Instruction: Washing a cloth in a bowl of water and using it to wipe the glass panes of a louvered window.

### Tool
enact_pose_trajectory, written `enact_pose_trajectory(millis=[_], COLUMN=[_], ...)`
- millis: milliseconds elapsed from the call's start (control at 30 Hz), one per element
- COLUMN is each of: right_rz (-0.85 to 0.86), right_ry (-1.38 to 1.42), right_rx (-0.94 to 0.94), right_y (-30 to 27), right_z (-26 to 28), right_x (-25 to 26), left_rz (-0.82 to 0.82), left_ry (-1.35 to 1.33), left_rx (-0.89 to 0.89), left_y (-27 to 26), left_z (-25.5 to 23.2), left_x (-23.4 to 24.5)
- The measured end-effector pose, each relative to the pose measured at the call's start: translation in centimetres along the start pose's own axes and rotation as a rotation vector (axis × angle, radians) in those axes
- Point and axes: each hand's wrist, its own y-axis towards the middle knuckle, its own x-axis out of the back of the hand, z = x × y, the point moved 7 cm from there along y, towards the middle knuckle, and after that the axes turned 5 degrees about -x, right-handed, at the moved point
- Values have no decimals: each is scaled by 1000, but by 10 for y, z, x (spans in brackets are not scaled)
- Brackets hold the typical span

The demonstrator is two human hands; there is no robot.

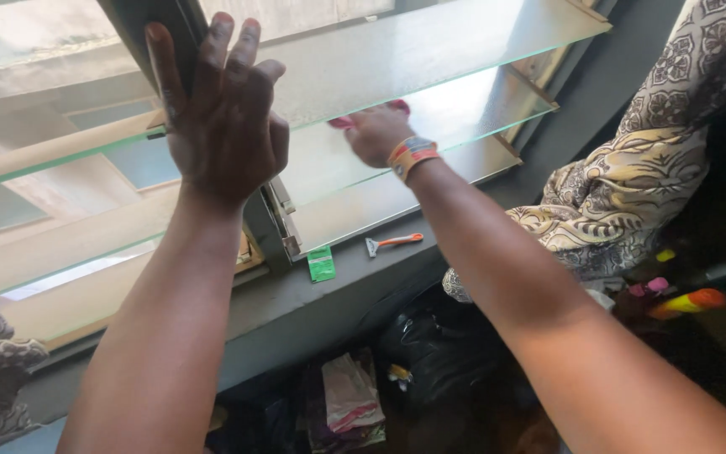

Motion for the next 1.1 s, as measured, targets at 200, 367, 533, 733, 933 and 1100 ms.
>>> enact_pose_trajectory(millis=[200, 367, 533, 733, 933, 1100], right_rz=[20, 4, 4, -78, -326, -489], right_ry=[170, 192, 278, 166, 123, -109], right_rx=[217, 314, 380, 51, -369, -181], right_y=[-42, -78, -126, -116, -91, -70], right_z=[135, 130, 99, -53, -202, -158], right_x=[1, 7, 41, 77, 80, 33], left_rz=[53, 53, 45, 3, 3, -20], left_ry=[-41, -34, -44, 36, 44, 14], left_rx=[22, 30, 24, -13, -12, -11], left_y=[-7, -8, -5, -6, -4, -7], left_z=[1, 2, 3, 2, 3, 3], left_x=[-5, -7, -4, -8, -8, -8])
